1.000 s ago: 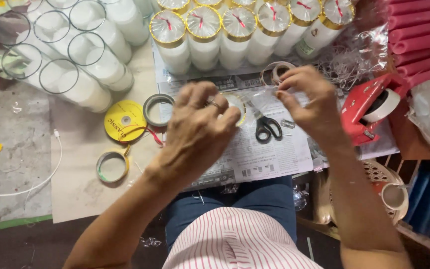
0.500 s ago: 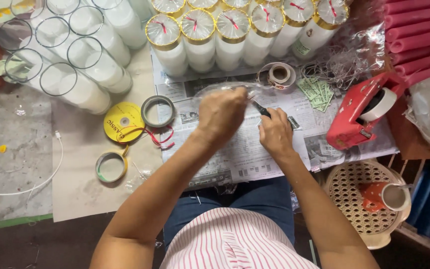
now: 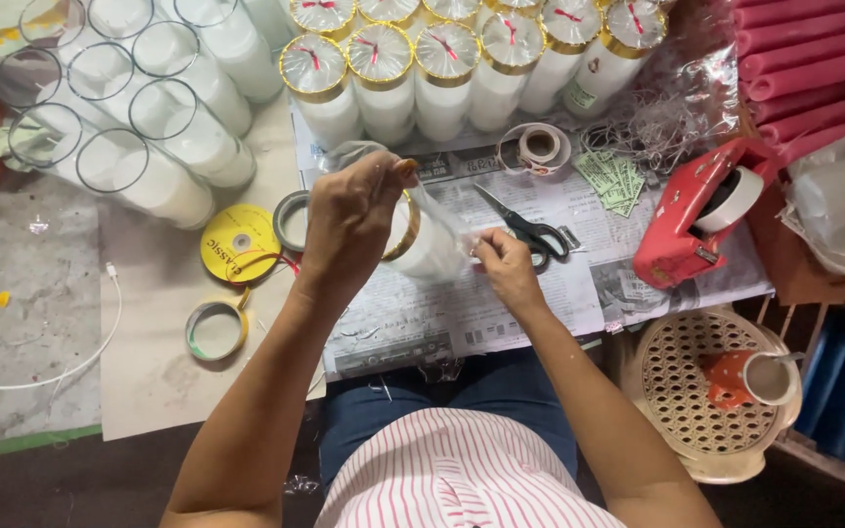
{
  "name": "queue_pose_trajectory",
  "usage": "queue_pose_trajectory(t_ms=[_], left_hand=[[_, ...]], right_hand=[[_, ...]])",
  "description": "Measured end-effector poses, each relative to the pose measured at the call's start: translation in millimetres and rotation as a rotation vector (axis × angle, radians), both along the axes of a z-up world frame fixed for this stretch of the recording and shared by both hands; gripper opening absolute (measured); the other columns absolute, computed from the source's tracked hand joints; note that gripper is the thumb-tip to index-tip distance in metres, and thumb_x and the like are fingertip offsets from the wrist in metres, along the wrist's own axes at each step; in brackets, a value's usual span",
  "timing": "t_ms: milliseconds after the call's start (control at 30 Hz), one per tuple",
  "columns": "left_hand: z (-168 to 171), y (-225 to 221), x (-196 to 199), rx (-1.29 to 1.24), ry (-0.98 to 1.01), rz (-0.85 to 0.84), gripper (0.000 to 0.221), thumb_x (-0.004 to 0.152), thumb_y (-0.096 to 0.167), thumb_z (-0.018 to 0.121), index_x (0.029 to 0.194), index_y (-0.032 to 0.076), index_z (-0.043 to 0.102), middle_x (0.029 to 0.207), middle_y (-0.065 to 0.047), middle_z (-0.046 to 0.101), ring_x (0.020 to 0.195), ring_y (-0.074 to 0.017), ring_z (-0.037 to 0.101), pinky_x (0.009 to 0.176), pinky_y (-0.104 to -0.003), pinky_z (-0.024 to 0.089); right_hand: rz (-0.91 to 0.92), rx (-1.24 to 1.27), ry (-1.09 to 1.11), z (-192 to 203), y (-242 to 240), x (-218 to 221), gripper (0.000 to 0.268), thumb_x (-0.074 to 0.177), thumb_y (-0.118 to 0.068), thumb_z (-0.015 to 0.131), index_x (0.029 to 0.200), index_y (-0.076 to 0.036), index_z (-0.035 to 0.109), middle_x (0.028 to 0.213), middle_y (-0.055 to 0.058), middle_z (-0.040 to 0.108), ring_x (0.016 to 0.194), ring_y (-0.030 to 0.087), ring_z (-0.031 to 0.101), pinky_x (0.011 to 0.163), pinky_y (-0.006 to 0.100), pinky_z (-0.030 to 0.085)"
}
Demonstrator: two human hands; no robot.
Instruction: The person is decorating and labeling glass candle containers by applying gold labels, red ribbons, and securing them with tape.
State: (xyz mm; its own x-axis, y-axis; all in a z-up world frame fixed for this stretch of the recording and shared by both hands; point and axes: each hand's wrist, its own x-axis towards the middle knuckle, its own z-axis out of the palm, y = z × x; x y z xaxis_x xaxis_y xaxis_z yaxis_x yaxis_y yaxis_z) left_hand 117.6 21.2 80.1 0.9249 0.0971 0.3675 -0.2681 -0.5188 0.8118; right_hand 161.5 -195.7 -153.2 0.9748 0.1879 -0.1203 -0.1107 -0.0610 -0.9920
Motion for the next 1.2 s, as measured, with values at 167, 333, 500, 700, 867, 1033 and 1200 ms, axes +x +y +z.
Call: queue_pose_trajectory(t_ms=[167,333,500,700,867,1033,1200], left_hand=[[-21,26,-33,-0.186,0.027,0.116,0.027,0.107,0.023,0.056,0.092,0.011,0.074,0.065,-0.007,0.059,0.066,-0.0211,0.060,0.071,-0.036,0.054],[-119,48,-57,-0.580,0.160,0.318,0.036,0.111,0.036,0.050,0.097,0.012,0.074,0.057,0.007,0.040,0.055,-0.0032,0.041,0.054,-0.017,0.047],[-182,57,-64,-0.719,0.148,0.431,0.036,0.108,0.037,0.056,0.091,0.011,0.075,0.053,0.011,0.036,0.049,0.0035,0.036,0.049,-0.012,0.031],[-224,110,-90,-0.418,0.529,0.070,0.047,0.099,0.058,0.053,0.117,0.023,0.079,0.084,-0.013,0.073,0.086,-0.0202,0.068,0.087,-0.037,0.053],[-190,110,-91,0.109,0.526,0.002,0.030,0.074,0.035,0.086,0.096,0.015,0.080,0.102,-0.007,0.078,0.103,-0.0274,0.069,0.087,-0.039,0.057],[-222,136,-91,0.474,0.482,0.075,0.015,0.081,0.035,0.080,0.084,0.022,0.074,0.107,0.005,0.076,0.110,-0.0222,0.066,0.086,-0.038,0.058],[-171,151,-88,-0.115,0.598,0.376,0.024,0.100,0.040,0.070,0.091,0.019,0.077,0.088,-0.002,0.078,0.088,-0.0160,0.074,0.078,-0.031,0.055]], right_hand=[[-0.034,-0.189,-0.267,50,-22,-10,0.012,0.095,-0.006,0.064,0.095,-0.009,0.075,0.081,0.009,0.072,0.078,0.016,0.069,0.072,0.032,0.060],[-0.074,-0.419,-0.400,70,-41,2,0.014,0.096,-0.007,0.067,0.089,-0.016,0.076,0.081,0.002,0.072,0.079,0.015,0.068,0.079,0.030,0.055],[0.004,-0.533,-0.545,66,-41,2,0.013,0.095,-0.002,0.067,0.091,-0.012,0.074,0.082,0.006,0.070,0.084,0.025,0.067,0.078,0.036,0.054],[0.008,-0.536,-0.492,63,-42,-3,0.012,0.098,-0.004,0.067,0.092,-0.011,0.075,0.087,0.006,0.072,0.086,0.024,0.068,0.078,0.034,0.054],[0.024,-0.567,-0.477,77,-38,-11,0.011,0.098,-0.004,0.067,0.092,-0.011,0.074,0.082,0.008,0.069,0.081,0.024,0.067,0.077,0.034,0.053],[0.024,-0.591,-0.505,74,-46,-11,0.009,0.096,-0.002,0.069,0.093,-0.009,0.074,0.082,0.009,0.068,0.081,0.026,0.068,0.076,0.033,0.053],[0.033,-0.620,-0.531,73,-51,-15,0.007,0.096,-0.002,0.071,0.094,-0.008,0.074,0.084,0.010,0.070,0.082,0.028,0.068,0.078,0.034,0.055]])
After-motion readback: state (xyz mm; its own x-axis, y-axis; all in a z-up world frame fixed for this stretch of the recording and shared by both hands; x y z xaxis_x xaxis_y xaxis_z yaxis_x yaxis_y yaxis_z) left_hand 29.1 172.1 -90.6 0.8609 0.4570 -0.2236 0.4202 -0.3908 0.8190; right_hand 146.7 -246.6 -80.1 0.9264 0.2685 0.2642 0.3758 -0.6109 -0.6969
